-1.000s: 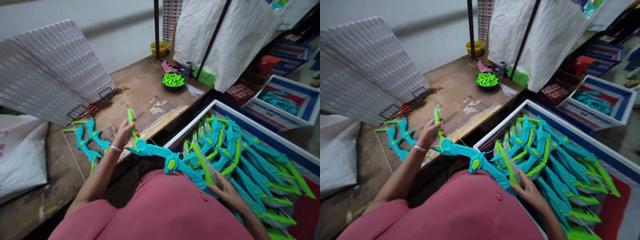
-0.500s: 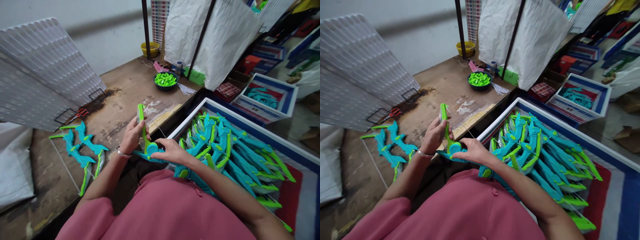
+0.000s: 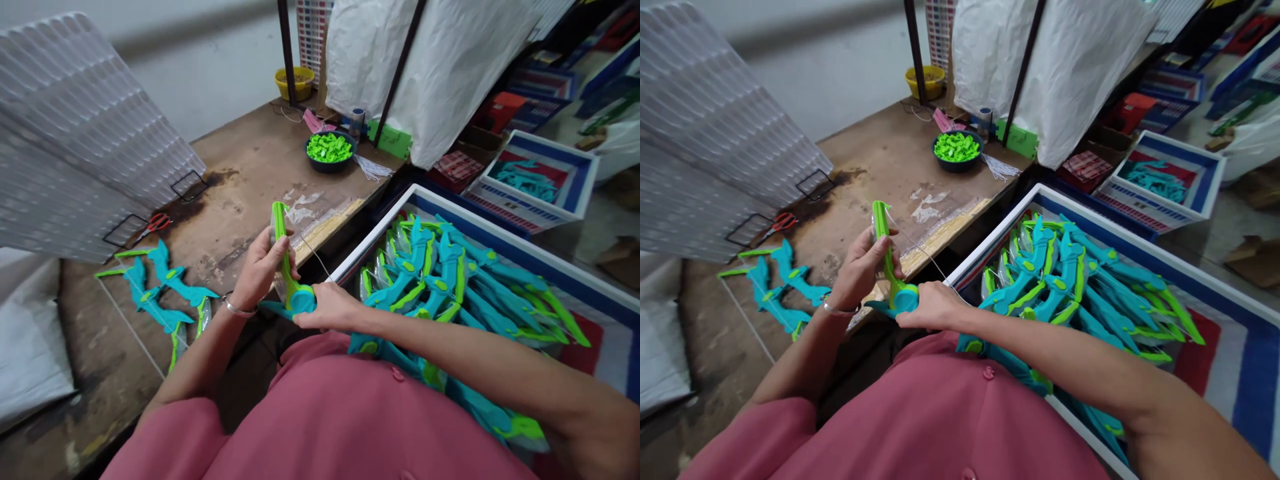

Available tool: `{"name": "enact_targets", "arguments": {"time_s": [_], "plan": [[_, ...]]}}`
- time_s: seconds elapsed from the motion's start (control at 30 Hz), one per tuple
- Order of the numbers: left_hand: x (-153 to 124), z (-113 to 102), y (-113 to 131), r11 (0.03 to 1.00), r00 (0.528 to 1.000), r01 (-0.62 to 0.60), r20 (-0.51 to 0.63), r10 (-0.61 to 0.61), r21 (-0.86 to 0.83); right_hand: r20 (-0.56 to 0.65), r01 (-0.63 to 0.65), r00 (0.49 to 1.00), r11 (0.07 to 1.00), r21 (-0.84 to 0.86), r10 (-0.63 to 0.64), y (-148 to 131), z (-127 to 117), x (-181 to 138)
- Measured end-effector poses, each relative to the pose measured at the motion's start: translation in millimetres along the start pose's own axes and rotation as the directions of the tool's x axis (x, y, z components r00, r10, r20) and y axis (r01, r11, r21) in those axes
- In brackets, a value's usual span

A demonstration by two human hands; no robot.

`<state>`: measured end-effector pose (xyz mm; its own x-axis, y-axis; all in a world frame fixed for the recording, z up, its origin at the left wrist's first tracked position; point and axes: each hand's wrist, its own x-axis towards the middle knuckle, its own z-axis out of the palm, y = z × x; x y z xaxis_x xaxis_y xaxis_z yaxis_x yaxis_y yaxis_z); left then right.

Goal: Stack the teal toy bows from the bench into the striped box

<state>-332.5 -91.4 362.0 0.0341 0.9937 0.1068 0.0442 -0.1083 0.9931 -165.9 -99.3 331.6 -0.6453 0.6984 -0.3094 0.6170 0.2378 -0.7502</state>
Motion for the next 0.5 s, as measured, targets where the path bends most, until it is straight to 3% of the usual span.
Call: {"name": "enact_targets", "arguments": {"time_s": [0.2, 0.5], "plan": [[8, -3, -2, 0.996, 0.993, 0.086, 0.080, -0.084, -0.022, -0.085, -0.050, 0.996, 0.992, -0.117, 0.040, 5, 7, 3], [11, -1, -1, 0.998, 0.982, 0.051, 0.186, -0.045, -0.028, -0.109, -0.030, 0.994, 0.989, -0.145, 0.014, 11, 10, -3]]}}
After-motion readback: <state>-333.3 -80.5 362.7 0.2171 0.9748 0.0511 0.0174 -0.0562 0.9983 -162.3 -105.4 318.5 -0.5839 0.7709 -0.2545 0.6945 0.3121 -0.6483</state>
